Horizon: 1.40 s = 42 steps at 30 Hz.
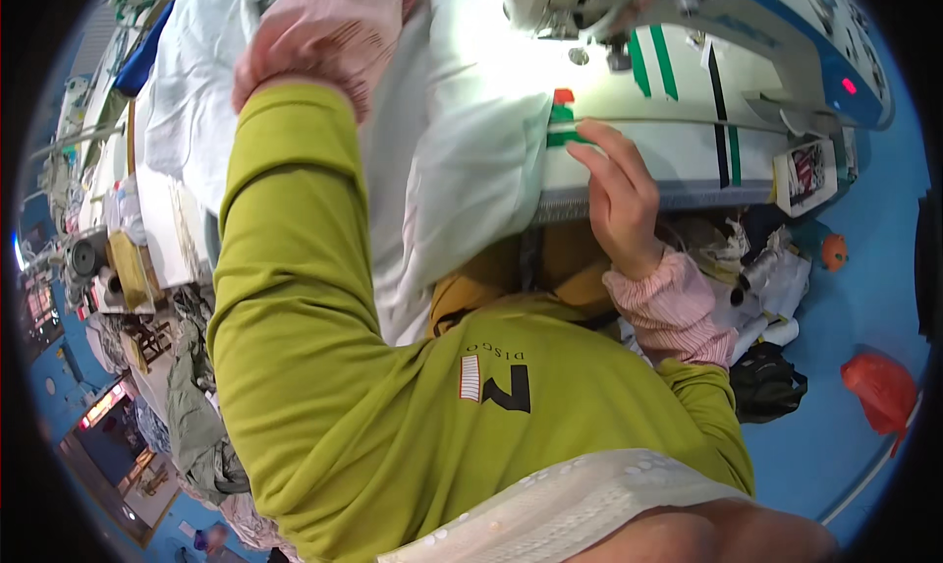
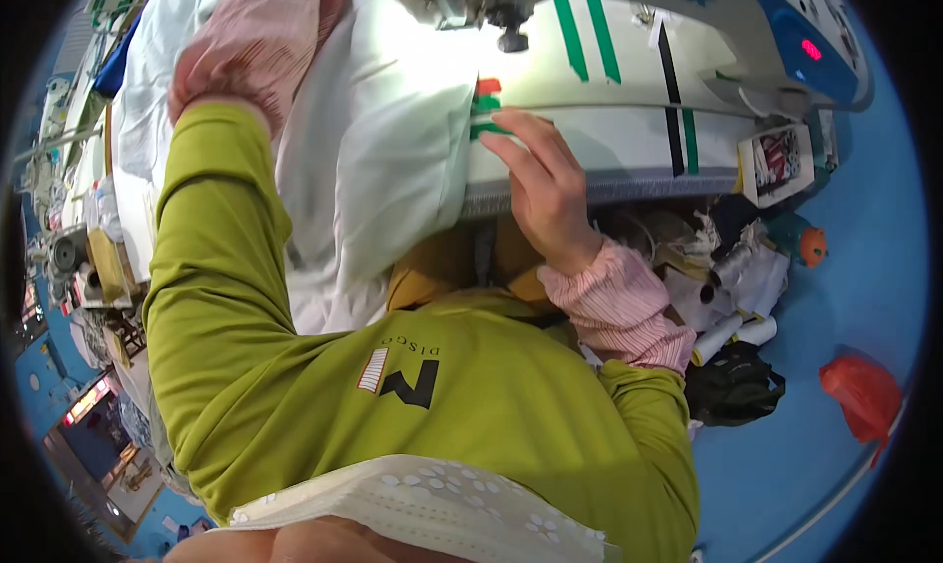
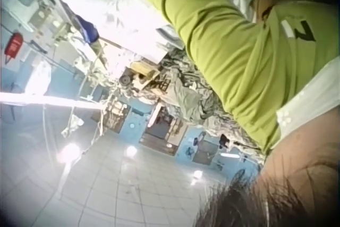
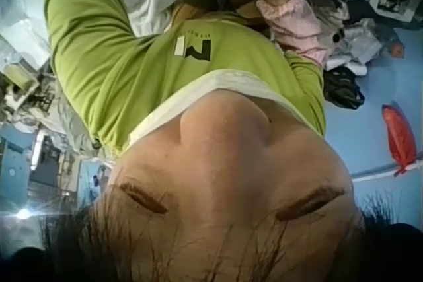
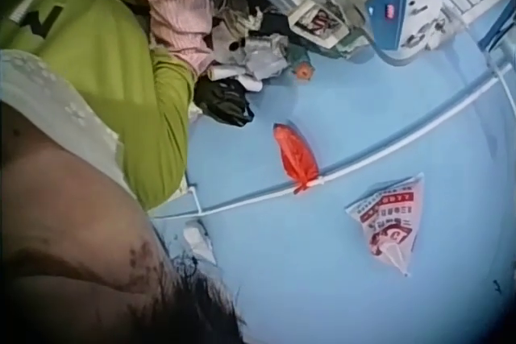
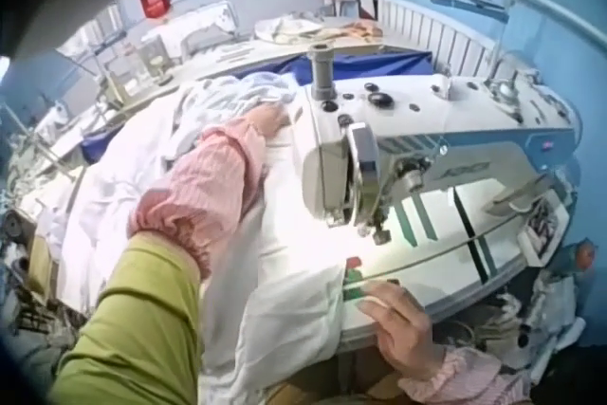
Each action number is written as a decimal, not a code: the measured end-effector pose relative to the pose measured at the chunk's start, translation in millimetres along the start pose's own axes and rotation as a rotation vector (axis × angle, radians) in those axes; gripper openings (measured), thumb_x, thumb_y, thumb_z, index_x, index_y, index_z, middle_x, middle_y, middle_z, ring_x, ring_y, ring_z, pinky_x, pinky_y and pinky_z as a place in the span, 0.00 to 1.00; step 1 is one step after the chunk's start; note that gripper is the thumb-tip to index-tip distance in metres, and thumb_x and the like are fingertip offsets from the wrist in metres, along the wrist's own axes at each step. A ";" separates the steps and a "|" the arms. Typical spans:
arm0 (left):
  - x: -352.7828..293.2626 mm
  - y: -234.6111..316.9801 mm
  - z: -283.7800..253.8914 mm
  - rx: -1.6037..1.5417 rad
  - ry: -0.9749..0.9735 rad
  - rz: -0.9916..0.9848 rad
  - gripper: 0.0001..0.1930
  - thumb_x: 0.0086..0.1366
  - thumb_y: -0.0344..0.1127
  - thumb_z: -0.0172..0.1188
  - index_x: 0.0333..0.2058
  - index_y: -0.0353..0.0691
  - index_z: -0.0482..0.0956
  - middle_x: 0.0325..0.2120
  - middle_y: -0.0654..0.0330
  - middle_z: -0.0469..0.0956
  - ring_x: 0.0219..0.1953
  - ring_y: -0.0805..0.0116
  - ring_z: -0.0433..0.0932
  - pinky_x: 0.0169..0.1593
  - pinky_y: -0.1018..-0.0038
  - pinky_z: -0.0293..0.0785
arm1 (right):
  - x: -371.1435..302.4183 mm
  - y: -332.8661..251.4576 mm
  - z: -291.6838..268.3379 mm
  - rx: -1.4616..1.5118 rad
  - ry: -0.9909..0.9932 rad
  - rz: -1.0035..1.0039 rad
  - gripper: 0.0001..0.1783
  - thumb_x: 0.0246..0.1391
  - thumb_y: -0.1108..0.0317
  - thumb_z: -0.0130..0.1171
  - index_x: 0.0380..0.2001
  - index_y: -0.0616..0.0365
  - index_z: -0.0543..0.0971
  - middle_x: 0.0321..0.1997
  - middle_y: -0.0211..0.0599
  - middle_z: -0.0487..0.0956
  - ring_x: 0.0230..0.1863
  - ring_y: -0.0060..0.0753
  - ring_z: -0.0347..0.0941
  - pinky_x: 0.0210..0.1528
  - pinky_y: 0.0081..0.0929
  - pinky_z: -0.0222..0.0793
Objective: Sewing and assembling white pillowcases using an industrial sewing machine in a factory setting.
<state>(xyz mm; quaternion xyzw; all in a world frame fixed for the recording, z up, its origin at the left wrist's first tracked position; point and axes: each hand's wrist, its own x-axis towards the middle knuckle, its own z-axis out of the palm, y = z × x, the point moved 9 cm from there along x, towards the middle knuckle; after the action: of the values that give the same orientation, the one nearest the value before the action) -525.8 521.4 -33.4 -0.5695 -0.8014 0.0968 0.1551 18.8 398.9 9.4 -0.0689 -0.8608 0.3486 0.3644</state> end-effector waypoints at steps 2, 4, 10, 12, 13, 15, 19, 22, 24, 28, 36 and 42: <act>1.4 155.8 -37.8 -0.822 -0.079 0.692 0.20 0.68 0.45 0.53 0.51 0.38 0.78 0.50 0.50 0.78 0.53 0.50 0.76 0.58 0.59 0.71 | -56.1 18.5 -0.5 0.024 -0.048 0.241 0.15 0.53 0.86 0.55 0.43 0.62 0.81 0.51 0.45 0.79 0.54 0.44 0.77 0.56 0.32 0.73; -54.5 196.0 -64.5 -0.737 0.071 0.636 0.20 0.67 0.44 0.55 0.51 0.38 0.78 0.51 0.50 0.78 0.52 0.49 0.77 0.57 0.59 0.72 | -123.1 39.3 31.8 0.376 -0.118 0.688 0.17 0.55 0.82 0.58 0.49 0.62 0.78 0.53 0.42 0.79 0.56 0.41 0.76 0.57 0.29 0.71; -252.6 188.4 -195.0 -0.645 0.043 0.368 0.12 0.65 0.38 0.60 0.43 0.39 0.83 0.34 0.50 0.83 0.37 0.49 0.81 0.43 0.61 0.76 | -148.8 59.6 171.1 0.959 -0.054 0.943 0.30 0.54 0.73 0.66 0.59 0.65 0.70 0.59 0.37 0.75 0.61 0.31 0.69 0.64 0.28 0.61; -312.1 156.4 -200.2 -0.745 0.144 0.329 0.11 0.65 0.37 0.61 0.41 0.39 0.84 0.32 0.51 0.83 0.35 0.49 0.81 0.41 0.61 0.76 | -144.3 20.5 205.8 1.069 -0.238 0.905 0.33 0.54 0.72 0.67 0.61 0.65 0.68 0.61 0.35 0.73 0.61 0.31 0.68 0.64 0.28 0.61; -341.6 142.4 -205.3 -0.703 0.131 0.234 0.10 0.65 0.36 0.61 0.40 0.38 0.84 0.30 0.52 0.83 0.34 0.51 0.81 0.39 0.62 0.77 | -146.2 -5.8 217.0 1.100 -0.380 1.002 0.33 0.54 0.72 0.67 0.62 0.64 0.67 0.62 0.33 0.72 0.61 0.30 0.67 0.65 0.28 0.60; -405.6 114.5 -216.2 -0.787 -0.065 -0.176 0.11 0.62 0.33 0.61 0.43 0.40 0.83 0.37 0.54 0.82 0.43 0.55 0.81 0.48 0.62 0.75 | -154.2 -47.9 224.8 1.125 -0.533 1.076 0.34 0.54 0.73 0.67 0.63 0.63 0.66 0.62 0.32 0.71 0.61 0.30 0.67 0.65 0.28 0.59; -577.1 70.0 -202.2 -0.549 0.557 -0.388 0.11 0.65 0.25 0.61 0.46 0.34 0.81 0.38 0.55 0.84 0.33 0.65 0.85 0.37 0.77 0.77 | -133.4 -94.7 194.6 1.429 -0.449 0.826 0.33 0.55 0.74 0.64 0.63 0.60 0.67 0.62 0.31 0.73 0.63 0.32 0.66 0.67 0.33 0.58; -674.5 84.5 -137.8 -0.465 0.634 -0.666 0.20 0.58 0.21 0.59 0.51 0.39 0.79 0.43 0.54 0.80 0.43 0.58 0.79 0.46 0.69 0.75 | -98.3 -126.9 158.3 1.686 -0.425 0.660 0.31 0.57 0.71 0.62 0.63 0.56 0.66 0.63 0.31 0.72 0.66 0.38 0.65 0.71 0.44 0.54; -664.3 117.9 -130.3 -0.401 0.639 -0.571 0.24 0.57 0.22 0.59 0.54 0.40 0.76 0.47 0.53 0.79 0.48 0.56 0.78 0.51 0.67 0.73 | -92.4 -131.1 140.3 1.686 -0.425 0.682 0.31 0.58 0.70 0.62 0.64 0.54 0.66 0.64 0.32 0.72 0.67 0.38 0.65 0.71 0.46 0.54; -616.3 130.4 -146.1 -0.381 0.583 -0.426 0.30 0.53 0.26 0.62 0.58 0.39 0.72 0.55 0.53 0.72 0.58 0.52 0.70 0.60 0.62 0.67 | -90.1 -122.2 115.8 1.664 -0.341 0.660 0.33 0.58 0.65 0.64 0.65 0.52 0.65 0.66 0.33 0.70 0.70 0.40 0.61 0.72 0.51 0.53; -486.6 90.1 -125.5 -0.344 0.340 0.070 0.24 0.54 0.20 0.58 0.51 0.45 0.76 0.55 0.64 0.73 0.58 0.58 0.70 0.59 0.62 0.69 | -104.7 -100.2 93.0 1.560 -0.174 0.731 0.38 0.57 0.61 0.66 0.67 0.51 0.62 0.69 0.32 0.67 0.71 0.40 0.59 0.72 0.52 0.51; -441.5 85.3 -115.3 -0.209 0.124 0.210 0.27 0.55 0.21 0.60 0.55 0.47 0.74 0.57 0.65 0.73 0.64 0.61 0.65 0.65 0.63 0.61 | -113.6 -79.8 72.8 1.520 -0.095 0.728 0.39 0.56 0.61 0.67 0.68 0.51 0.62 0.70 0.32 0.66 0.71 0.40 0.58 0.72 0.51 0.51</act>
<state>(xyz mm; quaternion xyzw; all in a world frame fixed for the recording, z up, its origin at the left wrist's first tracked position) -275.2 131.1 -15.1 -0.6679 -0.7323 -0.0067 0.1331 62.8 256.9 -40.3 -0.0632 -0.3305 0.9312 0.1399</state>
